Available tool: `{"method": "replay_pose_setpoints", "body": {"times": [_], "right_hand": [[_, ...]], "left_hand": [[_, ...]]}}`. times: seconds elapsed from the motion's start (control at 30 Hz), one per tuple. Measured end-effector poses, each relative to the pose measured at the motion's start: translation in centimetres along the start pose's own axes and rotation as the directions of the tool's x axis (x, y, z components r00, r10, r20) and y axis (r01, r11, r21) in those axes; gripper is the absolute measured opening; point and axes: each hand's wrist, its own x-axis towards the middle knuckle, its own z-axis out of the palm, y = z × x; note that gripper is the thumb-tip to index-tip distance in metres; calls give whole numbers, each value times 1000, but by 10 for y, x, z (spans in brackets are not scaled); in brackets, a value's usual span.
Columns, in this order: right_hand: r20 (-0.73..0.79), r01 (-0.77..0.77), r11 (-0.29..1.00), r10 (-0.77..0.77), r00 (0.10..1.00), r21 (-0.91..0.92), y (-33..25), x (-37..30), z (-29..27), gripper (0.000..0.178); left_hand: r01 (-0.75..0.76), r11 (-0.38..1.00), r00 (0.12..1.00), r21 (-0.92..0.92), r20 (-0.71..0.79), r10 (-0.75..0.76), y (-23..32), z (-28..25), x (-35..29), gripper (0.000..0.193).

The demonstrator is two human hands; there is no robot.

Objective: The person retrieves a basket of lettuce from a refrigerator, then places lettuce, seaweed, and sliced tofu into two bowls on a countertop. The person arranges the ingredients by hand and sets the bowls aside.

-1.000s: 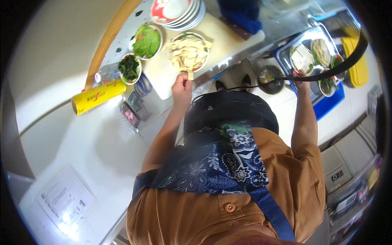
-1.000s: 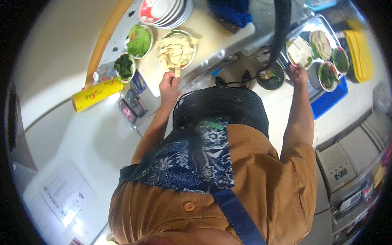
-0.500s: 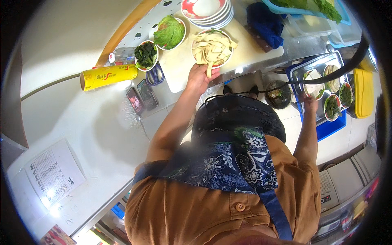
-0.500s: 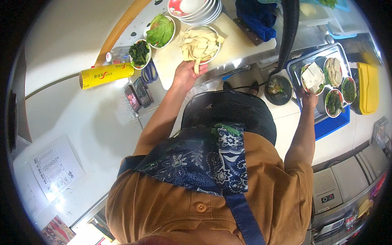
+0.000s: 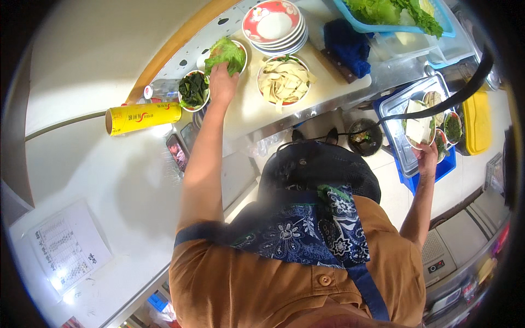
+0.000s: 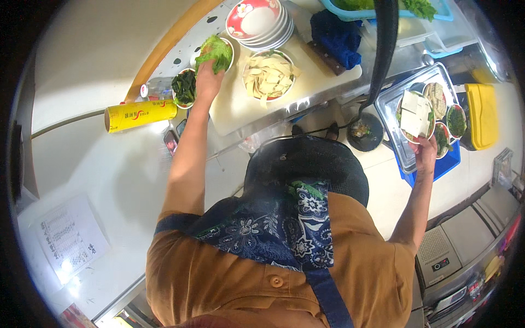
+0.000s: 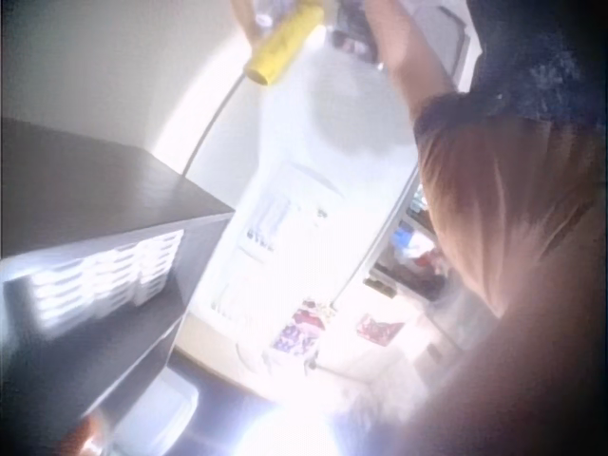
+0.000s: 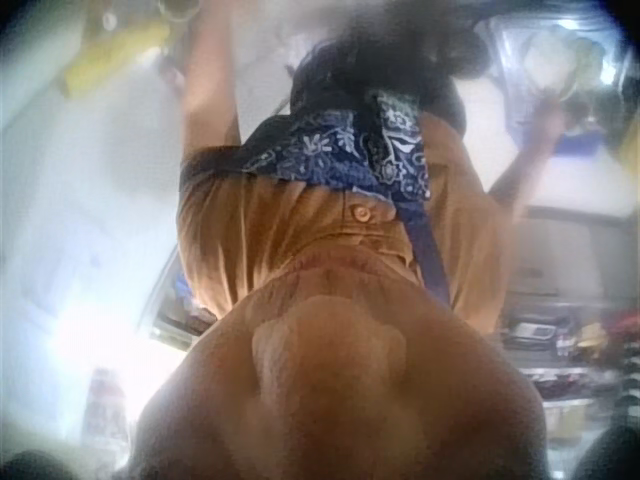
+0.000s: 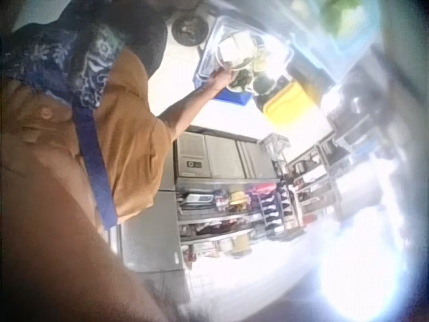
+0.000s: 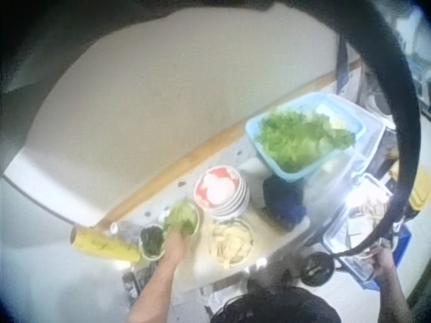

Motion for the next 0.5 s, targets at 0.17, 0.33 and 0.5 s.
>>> {"method": "replay_pose_setpoints", "body": {"times": [0.17, 0.33, 0.5], "right_hand": [[218, 110, 968, -60, 974, -226, -101, -24, 71, 45], [247, 243, 957, -200, 948, -156, -149, -44, 156, 51], [485, 305, 937, -191, 853, -169, -163, -16, 229, 46]], "left_hand": [[248, 956, 891, 158, 350, -289, 3, 4, 39, 70], [112, 950, 889, 293, 397, -228, -5, 1, 45, 44], [165, 972, 951, 169, 234, -203, -22, -3, 45, 28]]}}
